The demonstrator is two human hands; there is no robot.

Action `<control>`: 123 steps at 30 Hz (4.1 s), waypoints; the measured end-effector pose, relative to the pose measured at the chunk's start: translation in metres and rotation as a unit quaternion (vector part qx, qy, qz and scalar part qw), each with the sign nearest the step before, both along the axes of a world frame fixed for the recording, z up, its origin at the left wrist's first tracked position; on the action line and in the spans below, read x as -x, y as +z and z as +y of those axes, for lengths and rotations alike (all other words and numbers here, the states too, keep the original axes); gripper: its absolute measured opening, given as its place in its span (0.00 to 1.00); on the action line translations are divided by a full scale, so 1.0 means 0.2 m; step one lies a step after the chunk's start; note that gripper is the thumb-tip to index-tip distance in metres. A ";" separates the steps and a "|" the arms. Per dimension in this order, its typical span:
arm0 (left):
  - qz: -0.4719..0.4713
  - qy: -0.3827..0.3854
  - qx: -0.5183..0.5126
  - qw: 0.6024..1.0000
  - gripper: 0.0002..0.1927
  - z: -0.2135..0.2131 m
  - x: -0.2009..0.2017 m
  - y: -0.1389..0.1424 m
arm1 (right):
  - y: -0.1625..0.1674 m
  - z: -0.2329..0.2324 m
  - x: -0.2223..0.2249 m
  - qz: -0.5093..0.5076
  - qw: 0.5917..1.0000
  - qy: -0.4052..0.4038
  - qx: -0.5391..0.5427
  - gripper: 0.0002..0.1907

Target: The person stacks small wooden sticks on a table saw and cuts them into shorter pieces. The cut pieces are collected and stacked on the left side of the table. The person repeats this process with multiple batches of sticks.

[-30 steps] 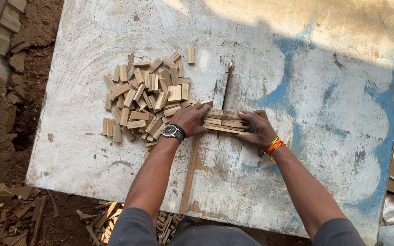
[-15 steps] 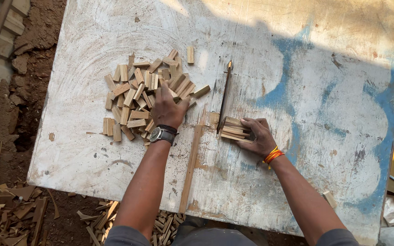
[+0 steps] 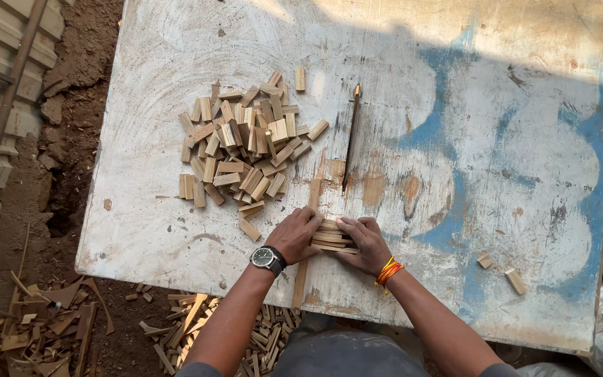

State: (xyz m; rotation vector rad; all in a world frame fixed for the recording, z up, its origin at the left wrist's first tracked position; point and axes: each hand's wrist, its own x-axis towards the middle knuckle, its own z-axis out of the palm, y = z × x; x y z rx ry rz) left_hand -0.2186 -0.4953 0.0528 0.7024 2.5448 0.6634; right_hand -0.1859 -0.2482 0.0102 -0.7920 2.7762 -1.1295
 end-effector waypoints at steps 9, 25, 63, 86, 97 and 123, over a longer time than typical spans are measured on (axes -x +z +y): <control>0.018 -0.034 -0.004 0.999 0.41 -0.03 0.01 -0.05 | 0.02 -0.02 -0.03 -0.026 0.999 -0.014 -0.017 0.47; 0.018 -0.003 -0.017 1.000 0.38 0.02 0.23 -0.10 | 0.06 0.07 0.04 -0.018 0.996 -0.081 0.029 0.31; 0.027 -0.009 0.021 0.999 0.38 0.22 0.97 -0.14 | 0.07 0.31 0.90 -0.045 0.990 0.070 0.111 0.10; 0.133 0.047 -0.034 0.989 0.39 0.31 1.06 -0.03 | 0.14 0.36 1.03 -0.028 0.990 0.105 0.093 0.08; 0.135 0.363 -0.154 0.909 0.39 -0.15 -0.43 0.46 | 0.24 0.09 -0.40 -0.038 0.952 0.298 0.056 0.13; 0.292 0.459 -0.195 0.816 0.40 -0.52 -1.46 0.91 | 0.61 -0.56 -1.21 -0.449 0.872 0.196 0.002 0.36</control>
